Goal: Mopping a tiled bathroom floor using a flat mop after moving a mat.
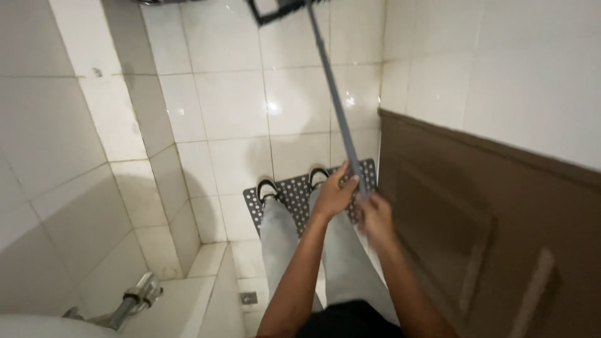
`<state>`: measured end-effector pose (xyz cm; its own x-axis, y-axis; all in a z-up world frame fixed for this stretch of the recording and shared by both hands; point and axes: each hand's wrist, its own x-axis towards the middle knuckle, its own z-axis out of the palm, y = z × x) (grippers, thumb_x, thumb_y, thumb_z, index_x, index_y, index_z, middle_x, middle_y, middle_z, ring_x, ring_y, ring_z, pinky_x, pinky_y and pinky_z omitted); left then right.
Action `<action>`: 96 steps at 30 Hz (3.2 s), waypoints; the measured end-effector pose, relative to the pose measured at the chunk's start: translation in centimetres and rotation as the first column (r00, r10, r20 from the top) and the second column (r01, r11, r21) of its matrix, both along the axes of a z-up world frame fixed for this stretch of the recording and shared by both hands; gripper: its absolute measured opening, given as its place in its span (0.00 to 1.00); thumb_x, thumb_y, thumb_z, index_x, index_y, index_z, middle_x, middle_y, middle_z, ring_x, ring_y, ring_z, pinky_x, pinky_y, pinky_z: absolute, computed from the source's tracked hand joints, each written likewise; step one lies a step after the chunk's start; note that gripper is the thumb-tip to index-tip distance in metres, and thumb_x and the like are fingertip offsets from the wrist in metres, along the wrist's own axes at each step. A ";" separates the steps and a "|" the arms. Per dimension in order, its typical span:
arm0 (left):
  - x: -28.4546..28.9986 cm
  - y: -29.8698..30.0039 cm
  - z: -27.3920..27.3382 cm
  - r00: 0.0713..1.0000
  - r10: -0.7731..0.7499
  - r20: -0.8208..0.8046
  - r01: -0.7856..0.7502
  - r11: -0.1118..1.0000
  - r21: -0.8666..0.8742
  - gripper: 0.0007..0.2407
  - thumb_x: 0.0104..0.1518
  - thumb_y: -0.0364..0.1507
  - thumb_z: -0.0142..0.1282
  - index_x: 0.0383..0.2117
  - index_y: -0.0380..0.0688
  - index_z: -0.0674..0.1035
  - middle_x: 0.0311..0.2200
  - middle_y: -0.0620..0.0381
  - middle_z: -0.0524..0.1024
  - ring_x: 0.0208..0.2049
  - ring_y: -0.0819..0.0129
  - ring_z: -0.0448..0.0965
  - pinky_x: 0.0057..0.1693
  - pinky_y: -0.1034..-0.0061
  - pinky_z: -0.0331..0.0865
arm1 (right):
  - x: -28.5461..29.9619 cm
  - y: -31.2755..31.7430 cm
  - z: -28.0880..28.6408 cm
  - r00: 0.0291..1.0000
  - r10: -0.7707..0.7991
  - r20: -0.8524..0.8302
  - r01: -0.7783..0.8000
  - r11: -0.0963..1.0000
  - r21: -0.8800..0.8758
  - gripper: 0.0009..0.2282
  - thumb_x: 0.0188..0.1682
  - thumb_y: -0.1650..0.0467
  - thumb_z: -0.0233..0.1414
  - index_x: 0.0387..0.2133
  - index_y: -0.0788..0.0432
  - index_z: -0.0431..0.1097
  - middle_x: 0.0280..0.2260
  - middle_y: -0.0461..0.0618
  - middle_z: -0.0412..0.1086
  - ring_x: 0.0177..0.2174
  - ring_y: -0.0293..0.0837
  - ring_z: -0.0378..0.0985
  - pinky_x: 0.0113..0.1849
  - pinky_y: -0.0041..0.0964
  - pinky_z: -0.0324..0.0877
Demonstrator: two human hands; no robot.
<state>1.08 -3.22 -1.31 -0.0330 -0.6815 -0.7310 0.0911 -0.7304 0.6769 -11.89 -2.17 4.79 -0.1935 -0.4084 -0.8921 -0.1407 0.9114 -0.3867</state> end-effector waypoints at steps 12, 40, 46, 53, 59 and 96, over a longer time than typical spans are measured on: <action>10.0 18.0 -6.1 0.881 0.451 0.142 -0.469 0.801 0.373 0.21 0.62 0.41 0.51 0.58 0.44 0.75 0.49 0.52 0.80 0.43 0.62 0.79 0.47 0.70 0.74 | 12.5 -36.0 -12.1 1.000 0.000 -0.026 -0.012 0.884 -0.468 0.09 0.52 0.71 0.53 0.43 0.63 0.68 0.22 0.45 0.69 0.16 0.34 0.67 0.17 0.32 0.65; 8.0 44.8 -13.8 0.933 0.266 0.241 -0.337 0.419 0.843 0.21 0.61 0.44 0.52 0.57 0.53 0.77 0.42 0.51 0.81 0.36 0.60 0.81 0.36 0.66 0.71 | -13.3 -11.6 -13.9 0.626 0.729 -0.275 -0.777 0.614 -0.142 0.07 0.45 0.71 0.53 0.36 0.58 0.69 0.26 0.54 0.72 0.25 0.50 0.76 0.30 0.47 0.72; 7.4 43.1 -12.0 0.935 0.258 0.245 -0.338 0.425 0.840 0.20 0.62 0.45 0.51 0.57 0.53 0.77 0.43 0.52 0.81 0.37 0.61 0.80 0.39 0.65 0.70 | -2.5 -25.9 -7.5 0.494 0.774 -0.397 -0.860 0.503 -0.090 0.12 0.53 0.69 0.49 0.46 0.64 0.67 0.30 0.65 0.75 0.27 0.58 0.77 0.31 0.51 0.72; 7.2 38.9 -10.2 0.937 0.249 0.246 -0.340 0.482 0.807 0.20 0.63 0.45 0.48 0.57 0.53 0.77 0.43 0.53 0.82 0.37 0.64 0.80 0.45 0.66 0.73 | -3.5 -33.3 -7.9 0.382 0.824 -0.419 -0.877 0.466 0.118 0.19 0.50 0.74 0.47 0.55 0.66 0.60 0.31 0.68 0.73 0.23 0.57 0.79 0.28 0.52 0.76; 6.0 38.5 -11.7 0.934 0.289 0.209 -0.338 0.529 0.778 0.19 0.63 0.41 0.47 0.57 0.52 0.77 0.42 0.53 0.82 0.35 0.64 0.79 0.40 0.68 0.70 | -8.4 -26.2 -6.6 0.261 0.896 -0.359 -0.857 0.387 0.342 0.23 0.53 0.70 0.47 0.63 0.61 0.52 0.30 0.66 0.75 0.27 0.60 0.83 0.29 0.52 0.80; 1.8 -23.9 -2.4 0.923 0.372 0.096 -0.342 0.910 -0.234 0.30 0.67 0.46 0.38 0.73 0.45 0.53 0.59 0.45 0.75 0.54 0.60 0.78 0.57 0.74 0.70 | 9.7 -35.7 -15.0 0.671 -0.147 0.727 0.395 0.901 -0.182 0.07 0.52 0.71 0.55 0.37 0.65 0.67 0.21 0.50 0.67 0.14 0.37 0.62 0.17 0.35 0.61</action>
<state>2.85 -27.15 -3.68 0.3306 -0.7663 -0.5508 0.2158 -0.5068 0.8346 -2.19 -37.91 -10.20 0.2690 -0.7041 -0.6571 0.5083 0.6833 -0.5241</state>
